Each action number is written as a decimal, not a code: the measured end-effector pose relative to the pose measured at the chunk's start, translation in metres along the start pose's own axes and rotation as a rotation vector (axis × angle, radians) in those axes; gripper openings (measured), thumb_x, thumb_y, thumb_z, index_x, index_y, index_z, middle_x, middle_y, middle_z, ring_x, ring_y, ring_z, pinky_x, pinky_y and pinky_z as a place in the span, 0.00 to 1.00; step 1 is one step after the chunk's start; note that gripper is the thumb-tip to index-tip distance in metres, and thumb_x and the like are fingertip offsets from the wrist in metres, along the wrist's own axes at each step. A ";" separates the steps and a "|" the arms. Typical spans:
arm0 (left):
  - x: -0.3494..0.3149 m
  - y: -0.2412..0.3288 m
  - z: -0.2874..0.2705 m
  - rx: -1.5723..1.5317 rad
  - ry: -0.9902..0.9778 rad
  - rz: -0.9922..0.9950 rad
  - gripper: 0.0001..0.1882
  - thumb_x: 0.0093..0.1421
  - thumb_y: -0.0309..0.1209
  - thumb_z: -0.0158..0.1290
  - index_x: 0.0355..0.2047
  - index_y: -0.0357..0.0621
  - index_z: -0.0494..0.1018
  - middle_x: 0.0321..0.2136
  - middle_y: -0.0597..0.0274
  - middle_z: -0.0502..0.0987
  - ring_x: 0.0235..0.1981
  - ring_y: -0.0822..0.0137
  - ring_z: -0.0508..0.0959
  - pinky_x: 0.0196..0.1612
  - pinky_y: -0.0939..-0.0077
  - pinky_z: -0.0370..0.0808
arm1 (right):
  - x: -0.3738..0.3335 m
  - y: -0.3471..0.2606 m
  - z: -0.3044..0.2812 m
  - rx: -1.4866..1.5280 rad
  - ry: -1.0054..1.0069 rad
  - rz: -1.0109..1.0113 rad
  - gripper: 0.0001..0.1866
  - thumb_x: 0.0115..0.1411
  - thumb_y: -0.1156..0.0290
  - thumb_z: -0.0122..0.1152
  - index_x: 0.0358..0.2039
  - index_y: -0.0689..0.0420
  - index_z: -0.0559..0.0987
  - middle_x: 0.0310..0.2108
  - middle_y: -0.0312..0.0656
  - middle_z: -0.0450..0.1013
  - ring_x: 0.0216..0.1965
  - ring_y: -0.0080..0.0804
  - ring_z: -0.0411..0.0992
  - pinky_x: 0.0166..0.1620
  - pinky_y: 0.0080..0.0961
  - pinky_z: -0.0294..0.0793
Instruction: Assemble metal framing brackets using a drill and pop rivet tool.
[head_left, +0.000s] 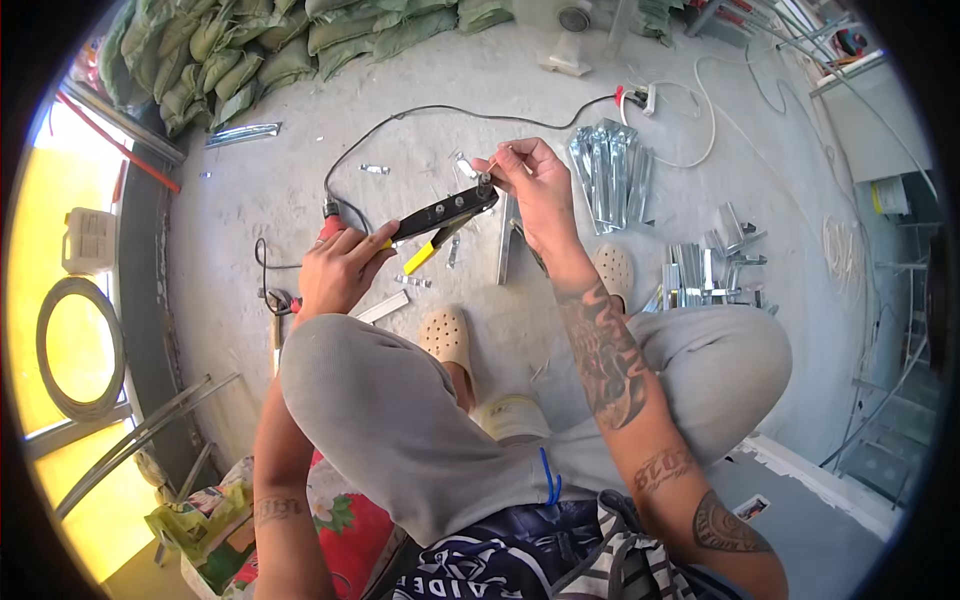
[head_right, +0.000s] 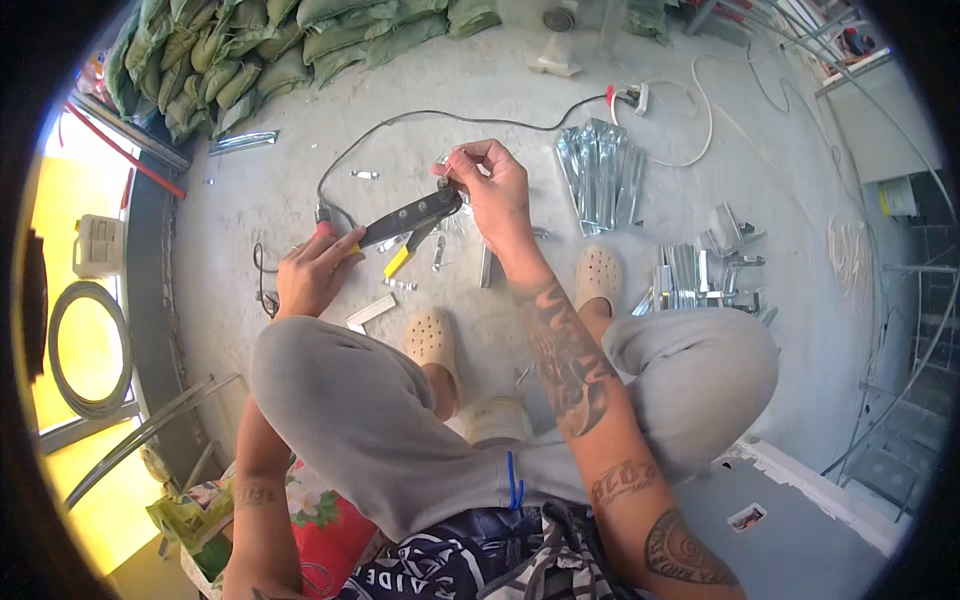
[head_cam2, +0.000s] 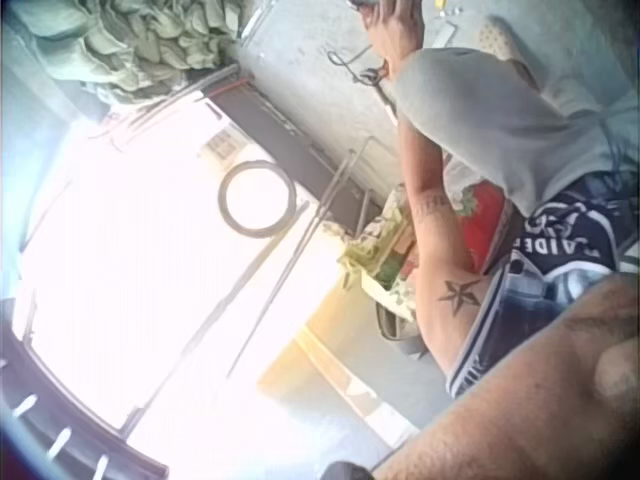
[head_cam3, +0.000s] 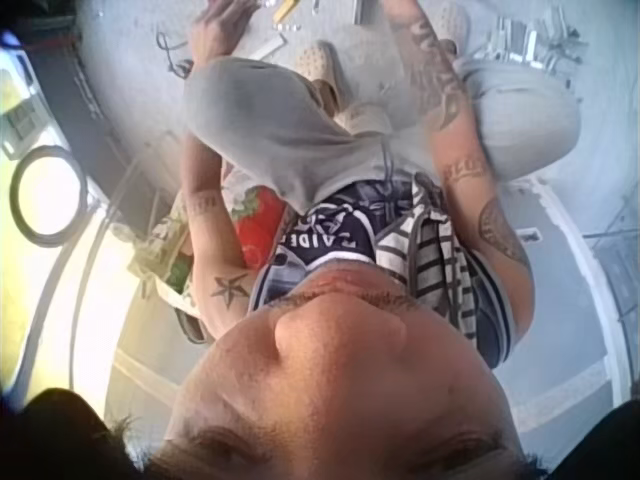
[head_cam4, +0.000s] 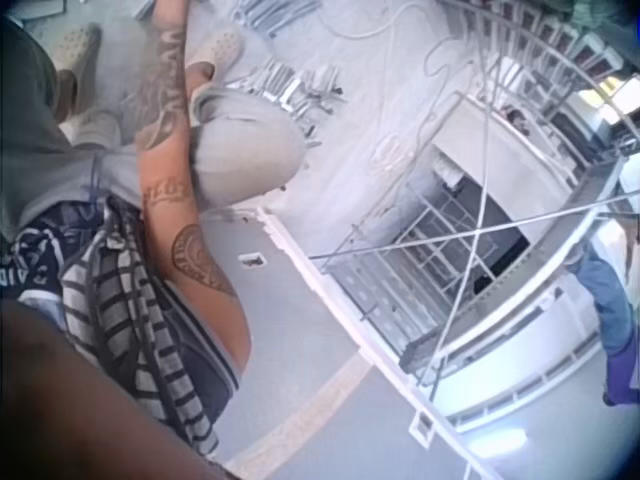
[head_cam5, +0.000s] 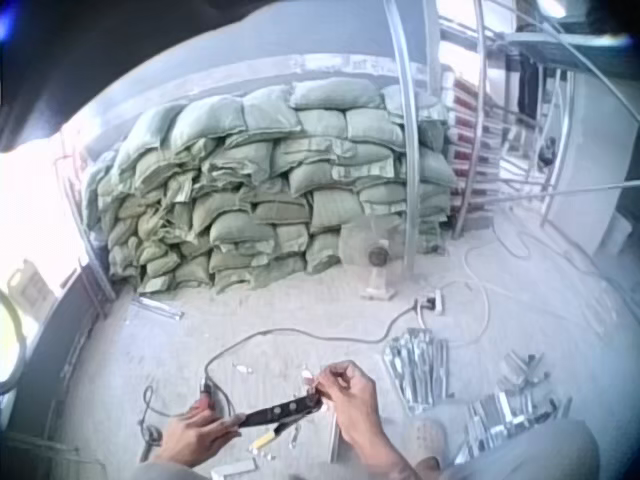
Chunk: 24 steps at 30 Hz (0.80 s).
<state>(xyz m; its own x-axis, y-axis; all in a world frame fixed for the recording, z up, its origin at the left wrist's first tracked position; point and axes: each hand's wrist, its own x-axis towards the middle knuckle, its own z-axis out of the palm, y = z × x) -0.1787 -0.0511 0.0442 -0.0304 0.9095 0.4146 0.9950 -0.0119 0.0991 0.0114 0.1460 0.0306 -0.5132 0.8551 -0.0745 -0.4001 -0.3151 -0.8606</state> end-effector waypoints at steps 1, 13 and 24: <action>0.001 0.000 0.000 -0.001 -0.002 0.000 0.20 0.53 0.40 0.63 0.48 0.63 0.79 0.19 0.71 0.69 0.21 0.69 0.73 0.24 0.73 0.71 | 0.001 0.000 -0.001 0.000 0.001 0.001 0.06 0.65 0.74 0.59 0.38 0.63 0.73 0.35 0.40 0.74 0.40 0.36 0.80 0.43 0.26 0.79; 0.006 0.001 0.010 -0.016 0.000 -0.026 0.20 0.53 0.39 0.63 0.48 0.63 0.80 0.20 0.70 0.71 0.20 0.69 0.74 0.25 0.73 0.71 | 0.007 0.003 -0.008 -0.273 -0.060 -0.166 0.06 0.63 0.76 0.60 0.37 0.63 0.74 0.33 0.40 0.74 0.37 0.35 0.80 0.43 0.25 0.80; 0.023 0.006 0.016 -0.390 0.015 -0.163 0.20 0.50 0.27 0.66 0.45 0.47 0.79 0.23 0.61 0.76 0.18 0.69 0.73 0.25 0.75 0.71 | -0.004 0.082 -0.068 -0.265 -0.444 0.252 0.57 0.44 0.64 0.80 0.70 0.54 0.54 0.69 0.46 0.52 0.70 0.36 0.48 0.67 0.41 0.54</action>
<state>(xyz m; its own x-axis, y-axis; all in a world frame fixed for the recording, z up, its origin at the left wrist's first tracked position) -0.1722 -0.0241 0.0398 -0.1886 0.9062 0.3784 0.8665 -0.0278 0.4984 0.0324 0.1449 -0.0737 -0.8605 0.4941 -0.1243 -0.0494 -0.3238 -0.9448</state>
